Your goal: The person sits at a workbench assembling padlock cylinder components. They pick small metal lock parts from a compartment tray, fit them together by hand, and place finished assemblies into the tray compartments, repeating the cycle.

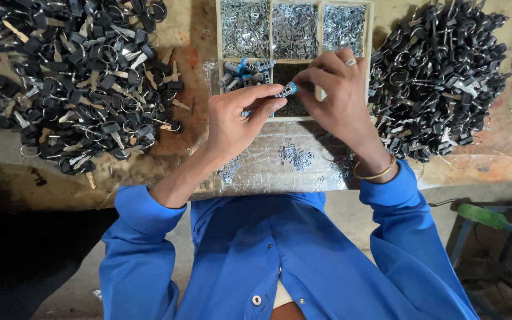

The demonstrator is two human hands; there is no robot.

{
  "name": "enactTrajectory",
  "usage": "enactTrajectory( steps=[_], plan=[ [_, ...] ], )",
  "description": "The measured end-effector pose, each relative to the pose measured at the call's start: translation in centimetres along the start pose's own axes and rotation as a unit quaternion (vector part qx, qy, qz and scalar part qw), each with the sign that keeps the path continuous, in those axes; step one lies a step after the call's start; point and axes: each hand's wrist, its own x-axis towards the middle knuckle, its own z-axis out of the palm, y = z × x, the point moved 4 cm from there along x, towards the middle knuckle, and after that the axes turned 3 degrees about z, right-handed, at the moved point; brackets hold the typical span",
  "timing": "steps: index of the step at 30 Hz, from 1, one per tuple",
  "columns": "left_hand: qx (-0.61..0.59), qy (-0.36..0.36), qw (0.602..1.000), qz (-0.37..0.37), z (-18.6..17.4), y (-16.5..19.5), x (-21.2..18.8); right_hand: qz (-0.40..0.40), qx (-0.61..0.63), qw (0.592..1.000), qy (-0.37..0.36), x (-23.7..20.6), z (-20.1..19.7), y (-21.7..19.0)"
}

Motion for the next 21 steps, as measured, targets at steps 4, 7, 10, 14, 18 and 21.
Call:
enactTrajectory(
  steps=[4,7,10,14,18,21],
  plan=[
    [-0.001,0.004,1.000,-0.001,0.1,-0.1,0.1,-0.030,0.037,0.999,0.008,0.0,-1.0,-0.2],
    [0.000,0.001,1.000,-0.004,0.1,-0.1,0.0,-0.035,0.078,0.996,0.023,-0.1,-1.4,-0.1],
    [0.004,-0.001,1.000,-0.004,0.1,-0.2,0.0,-0.020,0.106,0.992,0.066,-0.2,-1.7,0.3],
    [0.007,-0.008,1.000,0.001,0.0,-0.2,0.0,0.039,0.301,0.949,0.081,-0.4,-0.8,1.1],
    [0.018,-0.001,1.000,-0.002,0.1,-0.3,0.0,0.060,0.502,0.862,-0.033,-0.6,1.0,0.7],
    [0.005,-0.002,1.000,-0.002,0.1,-0.3,-0.1,0.065,0.490,0.867,-0.059,-0.6,1.3,0.4]
  ],
)
